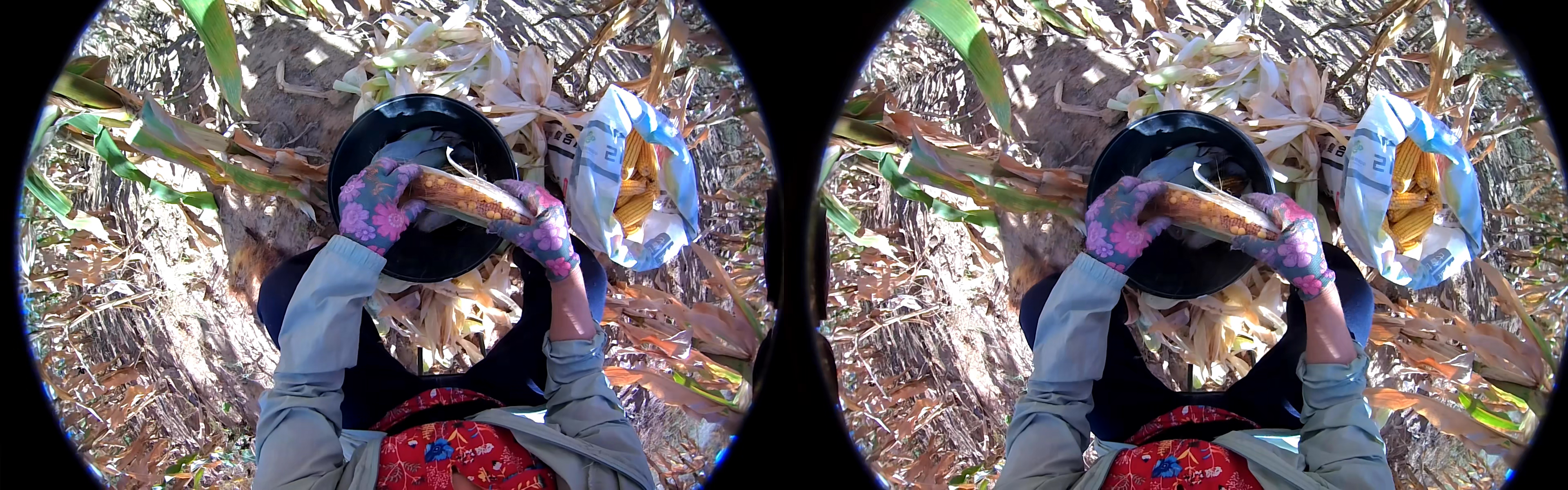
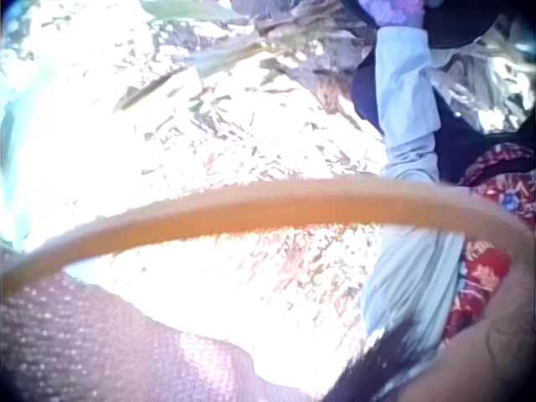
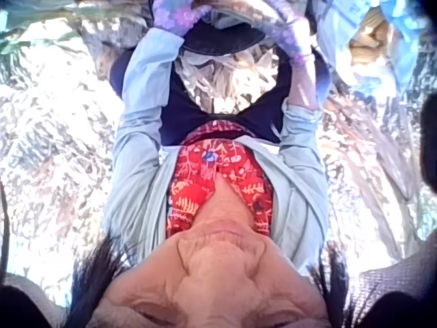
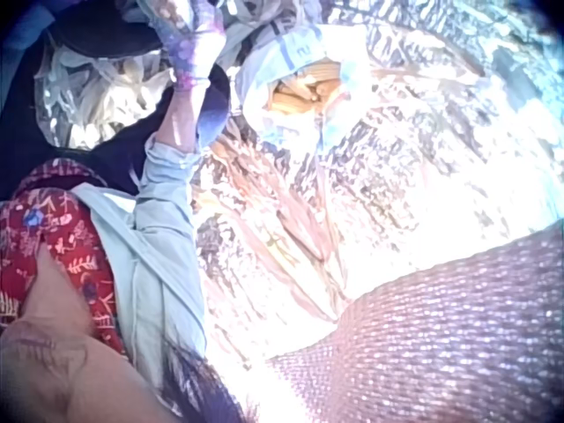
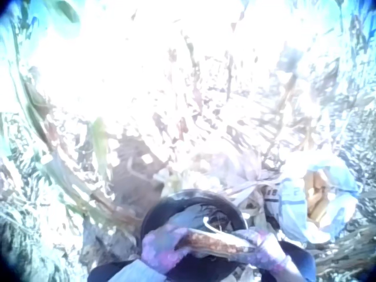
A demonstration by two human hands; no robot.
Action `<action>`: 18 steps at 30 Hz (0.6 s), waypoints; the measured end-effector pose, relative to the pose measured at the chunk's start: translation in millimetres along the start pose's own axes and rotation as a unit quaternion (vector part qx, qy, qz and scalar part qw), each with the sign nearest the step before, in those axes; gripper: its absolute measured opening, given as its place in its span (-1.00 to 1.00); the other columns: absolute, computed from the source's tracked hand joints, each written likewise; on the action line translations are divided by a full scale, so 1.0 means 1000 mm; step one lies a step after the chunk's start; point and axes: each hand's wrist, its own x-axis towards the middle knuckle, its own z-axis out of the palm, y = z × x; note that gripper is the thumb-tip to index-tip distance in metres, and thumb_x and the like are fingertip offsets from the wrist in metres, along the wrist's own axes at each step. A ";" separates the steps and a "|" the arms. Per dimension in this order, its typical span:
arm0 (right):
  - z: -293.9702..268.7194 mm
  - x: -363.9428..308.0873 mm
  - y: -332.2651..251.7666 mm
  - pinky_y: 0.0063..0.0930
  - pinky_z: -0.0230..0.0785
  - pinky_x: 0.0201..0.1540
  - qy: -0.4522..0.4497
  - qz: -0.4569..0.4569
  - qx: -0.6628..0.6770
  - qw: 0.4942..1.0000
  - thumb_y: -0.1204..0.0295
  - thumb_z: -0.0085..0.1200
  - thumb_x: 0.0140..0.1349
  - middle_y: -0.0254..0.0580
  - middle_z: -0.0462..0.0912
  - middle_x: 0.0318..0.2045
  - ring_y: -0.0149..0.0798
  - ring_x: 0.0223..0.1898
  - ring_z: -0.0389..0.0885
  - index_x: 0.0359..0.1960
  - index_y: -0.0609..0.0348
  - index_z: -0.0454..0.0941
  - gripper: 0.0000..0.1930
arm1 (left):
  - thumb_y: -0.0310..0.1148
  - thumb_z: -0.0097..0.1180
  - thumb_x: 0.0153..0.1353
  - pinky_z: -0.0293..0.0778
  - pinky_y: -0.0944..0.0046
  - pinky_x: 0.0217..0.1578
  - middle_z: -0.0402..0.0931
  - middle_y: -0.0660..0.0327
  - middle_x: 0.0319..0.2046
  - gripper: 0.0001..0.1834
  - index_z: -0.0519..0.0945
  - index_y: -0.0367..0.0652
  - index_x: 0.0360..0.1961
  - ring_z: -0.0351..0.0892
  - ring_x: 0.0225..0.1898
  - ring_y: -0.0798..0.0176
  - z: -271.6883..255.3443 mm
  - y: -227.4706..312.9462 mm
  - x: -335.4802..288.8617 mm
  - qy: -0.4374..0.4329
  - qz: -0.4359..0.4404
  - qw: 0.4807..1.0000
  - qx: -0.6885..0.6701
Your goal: The person sits on the ground in a cornfield and shucks corn cobs by hand. They remove the husks and silk, then place the cleaned cobs into a white sack. The husks are discarded into a black bucket.
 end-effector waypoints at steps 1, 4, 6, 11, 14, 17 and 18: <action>0.001 0.000 -0.001 -0.42 0.37 -0.14 0.007 -0.004 0.001 1.000 0.42 0.31 -0.24 -0.04 0.54 -0.27 -0.12 -0.23 0.53 -0.14 0.24 0.46 -0.48 | -0.30 0.27 -0.25 0.37 0.17 -0.18 0.41 0.19 -0.20 -0.48 0.48 0.00 -0.14 0.43 -0.17 0.11 0.001 -0.001 0.000 -0.010 0.000 1.000 0.025; 0.003 -0.001 0.004 -0.41 0.37 -0.15 0.013 0.003 0.031 0.999 0.41 0.31 -0.24 -0.03 0.54 -0.27 -0.12 -0.23 0.54 -0.14 0.25 0.46 -0.48 | -0.32 0.25 -0.22 0.38 0.17 -0.25 0.42 0.20 -0.26 -0.53 0.49 0.02 -0.16 0.45 -0.23 0.12 0.004 -0.001 0.000 0.034 0.029 0.997 0.065; 0.004 -0.001 0.005 -0.42 0.37 -0.15 0.009 0.015 0.052 0.998 0.40 0.31 -0.22 -0.05 0.54 -0.26 -0.16 -0.23 0.54 -0.14 0.25 0.46 -0.49 | -0.33 0.23 -0.18 0.39 0.18 -0.27 0.44 0.21 -0.31 -0.57 0.49 0.03 -0.18 0.47 -0.28 0.12 0.010 -0.005 -0.003 0.050 0.026 0.994 0.089; 0.011 -0.004 0.013 -0.50 0.36 -0.14 0.008 0.093 0.238 0.967 0.39 0.30 -0.16 -0.15 0.55 -0.24 -0.37 -0.23 0.51 -0.15 0.26 0.47 -0.53 | -0.36 0.19 -0.13 0.41 0.20 -0.35 0.47 0.24 -0.41 -0.66 0.51 0.03 -0.22 0.50 -0.38 0.14 0.013 -0.003 -0.005 0.064 0.011 0.992 0.104; 0.014 -0.005 0.020 -0.55 0.35 -0.14 0.028 0.099 0.226 0.969 0.40 0.29 -0.14 -0.19 0.55 -0.24 -0.44 -0.23 0.49 -0.16 0.28 0.46 -0.54 | -0.41 0.18 -0.12 0.43 0.21 -0.34 0.48 0.23 -0.40 -0.68 0.51 -0.01 -0.25 0.51 -0.37 0.12 0.012 0.001 -0.003 0.060 0.012 0.997 0.050; 0.017 -0.004 0.018 -0.53 0.35 -0.13 0.054 0.088 0.216 0.971 0.40 0.30 -0.15 -0.18 0.55 -0.24 -0.43 -0.23 0.49 -0.15 0.28 0.46 -0.53 | -0.46 0.17 -0.11 0.45 0.23 -0.31 0.49 0.18 -0.37 -0.71 0.50 -0.09 -0.27 0.52 -0.33 0.10 0.013 0.004 -0.005 0.090 0.014 0.993 -0.070; 0.017 -0.003 0.015 -0.53 0.35 -0.13 0.066 0.089 0.216 0.970 0.39 0.30 -0.15 -0.18 0.55 -0.24 -0.42 -0.23 0.49 -0.16 0.28 0.46 -0.53 | -0.47 0.17 -0.11 0.46 0.24 -0.30 0.49 0.17 -0.36 -0.71 0.49 -0.11 -0.27 0.53 -0.31 0.10 0.014 0.006 -0.004 0.103 0.019 0.991 -0.086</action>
